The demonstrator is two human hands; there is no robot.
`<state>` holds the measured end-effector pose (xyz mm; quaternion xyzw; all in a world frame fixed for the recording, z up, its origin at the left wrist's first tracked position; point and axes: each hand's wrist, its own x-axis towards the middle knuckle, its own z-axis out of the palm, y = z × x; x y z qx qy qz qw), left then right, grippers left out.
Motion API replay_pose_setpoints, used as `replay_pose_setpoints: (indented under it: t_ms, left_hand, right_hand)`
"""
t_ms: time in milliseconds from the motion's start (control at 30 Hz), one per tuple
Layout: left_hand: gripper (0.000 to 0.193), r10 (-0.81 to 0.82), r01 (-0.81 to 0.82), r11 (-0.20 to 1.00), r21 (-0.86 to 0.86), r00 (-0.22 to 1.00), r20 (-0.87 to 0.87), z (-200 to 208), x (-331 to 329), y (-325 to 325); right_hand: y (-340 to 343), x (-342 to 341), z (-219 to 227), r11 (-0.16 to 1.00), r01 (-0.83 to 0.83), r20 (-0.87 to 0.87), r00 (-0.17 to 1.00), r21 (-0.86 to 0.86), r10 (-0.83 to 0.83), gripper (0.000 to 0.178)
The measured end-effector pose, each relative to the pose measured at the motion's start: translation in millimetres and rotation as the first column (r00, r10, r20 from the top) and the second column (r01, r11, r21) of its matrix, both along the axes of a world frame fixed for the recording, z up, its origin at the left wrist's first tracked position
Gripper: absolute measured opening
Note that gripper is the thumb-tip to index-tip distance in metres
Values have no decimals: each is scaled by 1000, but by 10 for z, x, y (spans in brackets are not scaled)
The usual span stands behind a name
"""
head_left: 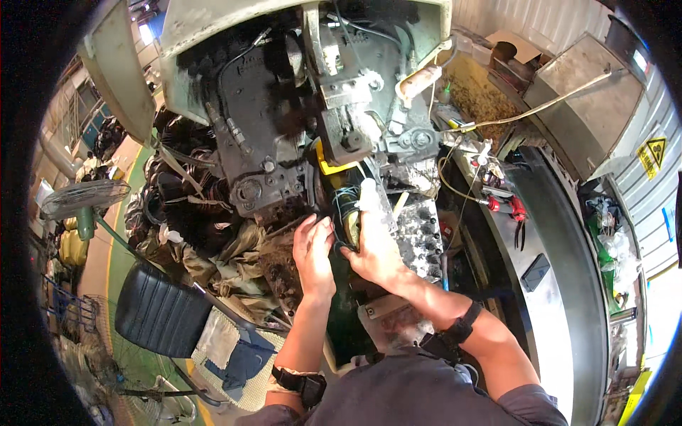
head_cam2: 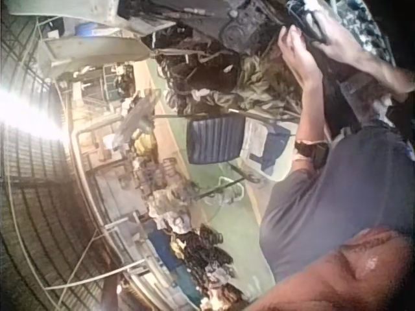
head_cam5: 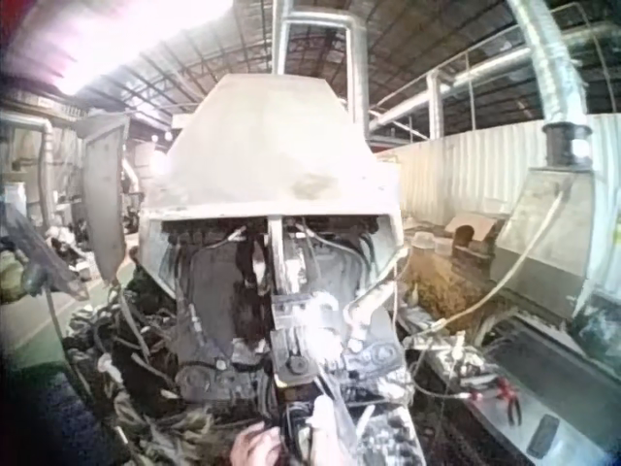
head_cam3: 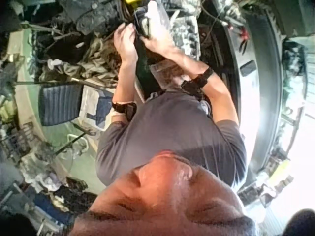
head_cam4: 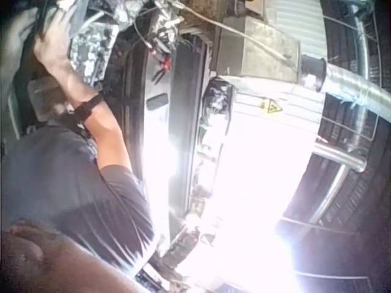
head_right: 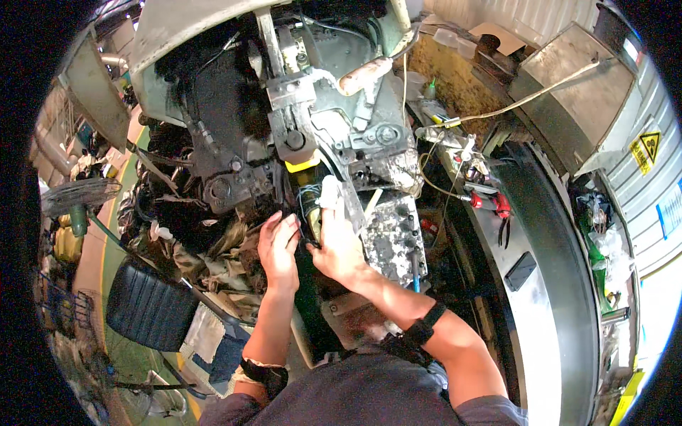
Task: Operating a toe-lasting machine to shape and bond the front part of shoes onto lasts.
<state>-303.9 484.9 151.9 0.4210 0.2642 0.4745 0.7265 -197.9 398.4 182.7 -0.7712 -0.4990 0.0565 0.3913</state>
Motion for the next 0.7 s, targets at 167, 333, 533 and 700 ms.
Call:
replay_pose_setpoints:
  t_ms: [167, 333, 533, 700]
  left_hand:
    - [40, 95, -51, 930, -365, 990, 103, 171, 27, -2]
    - [67, -213, 515, 817, -260, 688, 693, 565, 143, -393]
    - [66, -715, 865, 494, -84, 460, 527, 930, 329, -1127]
    - [64, -860, 936, 345, 69, 286, 422, 919, 554, -1510]
  right_hand:
    - [-391, 126, 367, 992, 14, -622, 780, 127, 68, 99]
    - [-1610, 222, 601, 921, 142, -916, -125, 363, 381, 65]
    - [-2423, -54, 129, 859, 511, -712, -590, 35, 380, 54]
    - [-2770, -191, -317, 776, 615, -569, -591, 142, 572, 57]
